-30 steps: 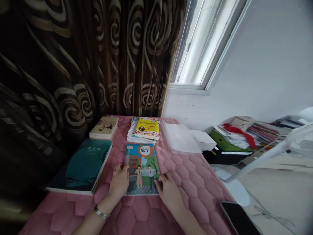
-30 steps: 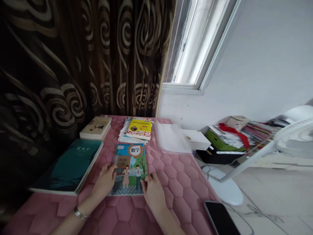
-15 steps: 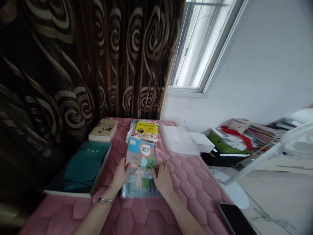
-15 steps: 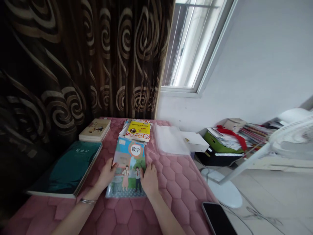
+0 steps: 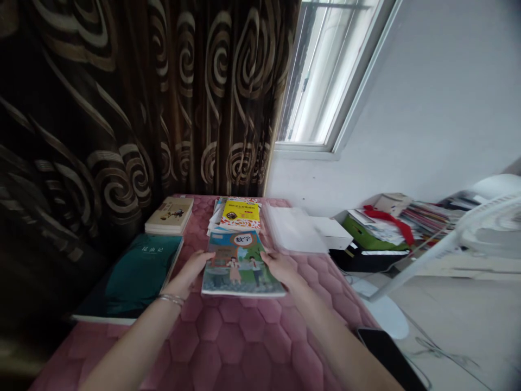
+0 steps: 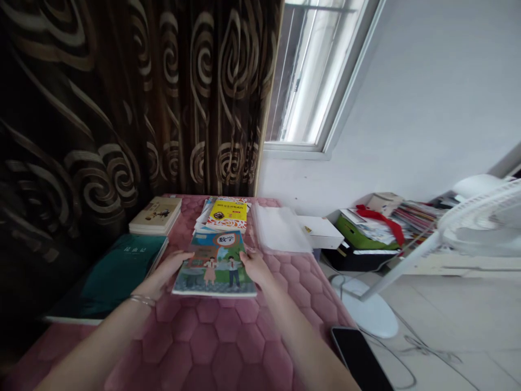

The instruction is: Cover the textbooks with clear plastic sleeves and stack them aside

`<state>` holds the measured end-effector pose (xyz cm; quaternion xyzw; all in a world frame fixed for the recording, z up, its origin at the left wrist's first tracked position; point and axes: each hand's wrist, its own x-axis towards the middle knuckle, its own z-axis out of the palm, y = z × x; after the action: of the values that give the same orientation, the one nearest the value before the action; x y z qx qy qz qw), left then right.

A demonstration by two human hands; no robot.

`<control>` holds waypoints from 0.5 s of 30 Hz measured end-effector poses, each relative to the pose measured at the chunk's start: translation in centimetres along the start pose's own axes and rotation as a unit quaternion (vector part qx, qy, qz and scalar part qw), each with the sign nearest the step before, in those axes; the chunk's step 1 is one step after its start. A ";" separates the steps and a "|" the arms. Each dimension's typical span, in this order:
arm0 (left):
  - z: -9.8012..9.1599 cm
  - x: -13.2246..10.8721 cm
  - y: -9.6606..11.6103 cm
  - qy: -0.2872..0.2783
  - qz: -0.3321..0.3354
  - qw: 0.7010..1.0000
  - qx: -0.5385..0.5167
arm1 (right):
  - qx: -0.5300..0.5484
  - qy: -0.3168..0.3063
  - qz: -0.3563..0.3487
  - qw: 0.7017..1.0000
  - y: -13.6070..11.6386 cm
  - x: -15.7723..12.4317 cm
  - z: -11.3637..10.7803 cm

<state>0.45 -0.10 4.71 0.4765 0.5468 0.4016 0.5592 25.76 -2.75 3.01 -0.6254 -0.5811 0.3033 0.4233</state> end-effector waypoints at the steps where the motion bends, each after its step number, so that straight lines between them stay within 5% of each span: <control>1: -0.2 0.4 0.4 -0.012 -0.011 1.000 -0.001 | 0.017 -0.020 0.021 0.999 -0.4 0.5 -0.3; 5: -0.2 1.1 1.1 -0.025 -0.035 0.999 -0.007 | 0.035 -0.055 0.059 0.996 -1.2 1.4 -0.7; 10: 0.1 0.4 1.1 -0.024 -0.026 0.999 -0.009 | 0.003 -0.021 0.056 0.998 -1.8 0.2 -0.8; 15: -0.3 -0.6 1.4 -0.021 0.121 0.992 0.002 | -0.115 0.119 -0.106 0.980 -1.2 -1.7 -0.6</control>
<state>0.23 -0.39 6.21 0.5480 0.4743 0.4553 0.5172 25.47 -4.52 4.15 -0.6364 -0.6207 0.1107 0.4444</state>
